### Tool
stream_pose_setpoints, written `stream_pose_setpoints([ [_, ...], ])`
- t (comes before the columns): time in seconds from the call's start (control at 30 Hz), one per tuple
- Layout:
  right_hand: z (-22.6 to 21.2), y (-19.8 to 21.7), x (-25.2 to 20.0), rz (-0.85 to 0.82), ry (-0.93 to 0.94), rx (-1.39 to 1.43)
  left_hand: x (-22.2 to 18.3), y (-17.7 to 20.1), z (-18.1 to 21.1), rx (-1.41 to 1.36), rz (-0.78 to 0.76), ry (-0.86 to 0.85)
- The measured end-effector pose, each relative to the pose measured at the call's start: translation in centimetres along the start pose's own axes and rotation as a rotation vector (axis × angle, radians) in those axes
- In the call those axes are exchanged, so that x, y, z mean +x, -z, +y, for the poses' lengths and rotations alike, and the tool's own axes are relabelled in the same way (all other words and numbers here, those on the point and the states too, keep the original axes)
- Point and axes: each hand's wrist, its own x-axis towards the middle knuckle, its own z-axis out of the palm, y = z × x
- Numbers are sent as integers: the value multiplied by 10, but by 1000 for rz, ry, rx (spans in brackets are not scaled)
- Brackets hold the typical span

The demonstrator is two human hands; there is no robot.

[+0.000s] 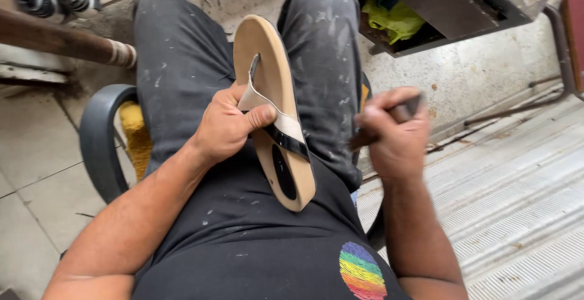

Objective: Trimming excess material and smoothing the edges of a sandal during repair

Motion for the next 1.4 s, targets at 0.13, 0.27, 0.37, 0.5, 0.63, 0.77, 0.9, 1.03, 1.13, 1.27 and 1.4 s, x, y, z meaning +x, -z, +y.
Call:
stream_pose_setpoints([
  [0.13,-25,10,-6,82,-16,-189,5,10,-32,-402,91,-98],
  [0.27,2,41,-15,-19,-84,-272,20,18,-61,-749,171,-211],
  [0.37,5,25,-18,-38,-150,-387,19,24,-43,-801,194,-217],
  [0.5,-9,-10,-21,-200,-132,-473,24,39,-53,-848,233,-192],
  [0.63,0,-34,-25,-408,-121,-396,24,41,-40,-963,284,-79],
  [0.77,11,-68,-12,-355,10,-447,21,34,-23,-1023,323,-15],
  [0.9,26,-71,-7,-235,53,-458,17,31,-33,-1062,310,38],
  [1.03,18,-67,-2,-215,187,-457,8,29,-23,-986,159,247],
  [1.13,17,-62,-1,-201,242,-461,3,24,-6,-890,51,336],
  [1.27,18,-55,-2,-185,244,-438,-1,24,-10,-700,-21,430],
  [1.4,-10,-45,6,-151,263,-467,3,44,27,78,-89,480],
])
